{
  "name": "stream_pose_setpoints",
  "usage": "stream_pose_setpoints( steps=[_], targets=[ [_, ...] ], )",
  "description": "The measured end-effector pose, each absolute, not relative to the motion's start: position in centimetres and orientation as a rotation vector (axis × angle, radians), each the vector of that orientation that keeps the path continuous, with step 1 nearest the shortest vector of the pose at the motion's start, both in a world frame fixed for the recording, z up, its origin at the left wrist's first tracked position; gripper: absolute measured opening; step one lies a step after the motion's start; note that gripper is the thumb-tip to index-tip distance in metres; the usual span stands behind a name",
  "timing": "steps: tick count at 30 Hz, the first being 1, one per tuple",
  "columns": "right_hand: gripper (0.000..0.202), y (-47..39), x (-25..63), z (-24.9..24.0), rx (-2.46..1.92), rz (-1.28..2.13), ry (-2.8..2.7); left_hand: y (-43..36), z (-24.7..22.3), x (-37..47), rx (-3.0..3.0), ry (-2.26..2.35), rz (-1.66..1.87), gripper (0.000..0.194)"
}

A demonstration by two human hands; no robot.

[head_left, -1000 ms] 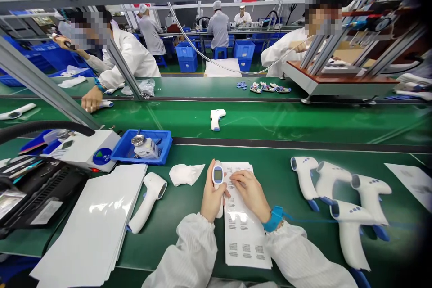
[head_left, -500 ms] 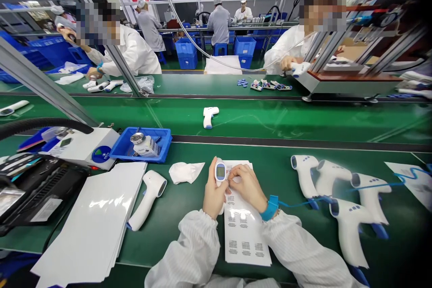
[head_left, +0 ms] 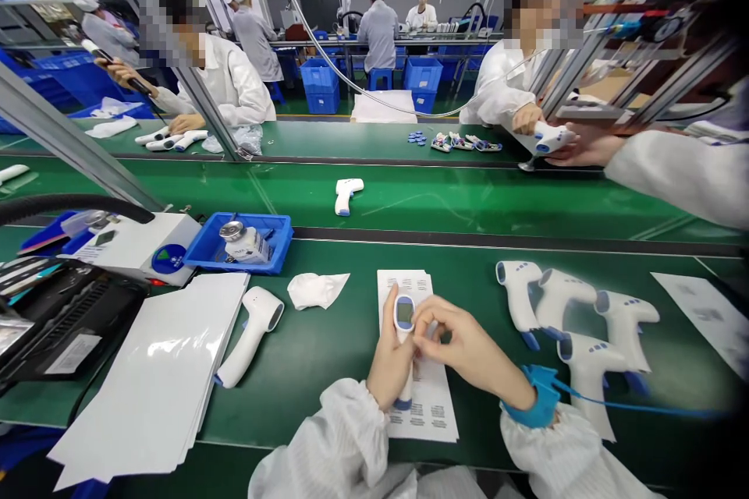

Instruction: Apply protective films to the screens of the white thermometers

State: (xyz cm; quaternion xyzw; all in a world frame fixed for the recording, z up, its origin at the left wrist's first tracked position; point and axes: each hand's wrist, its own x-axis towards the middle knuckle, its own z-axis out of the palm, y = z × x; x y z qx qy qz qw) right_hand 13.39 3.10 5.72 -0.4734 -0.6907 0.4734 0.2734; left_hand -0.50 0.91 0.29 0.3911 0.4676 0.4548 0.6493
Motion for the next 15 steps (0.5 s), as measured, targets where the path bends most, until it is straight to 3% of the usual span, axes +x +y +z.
stream_pose_setpoints(
  steps=[4, 15],
  targets=[
    [0.008, 4.7, 13.4, 5.2, -1.331, 1.039, -1.841, 0.2, -0.3, 0.4, 0.957, 1.141, 1.014, 0.076],
    [0.008, 5.8, 13.1, 5.2, -1.330, 1.082, -1.820, 0.5, 0.3, 0.2, 0.924, 1.065, 0.936, 0.083]
  ],
)
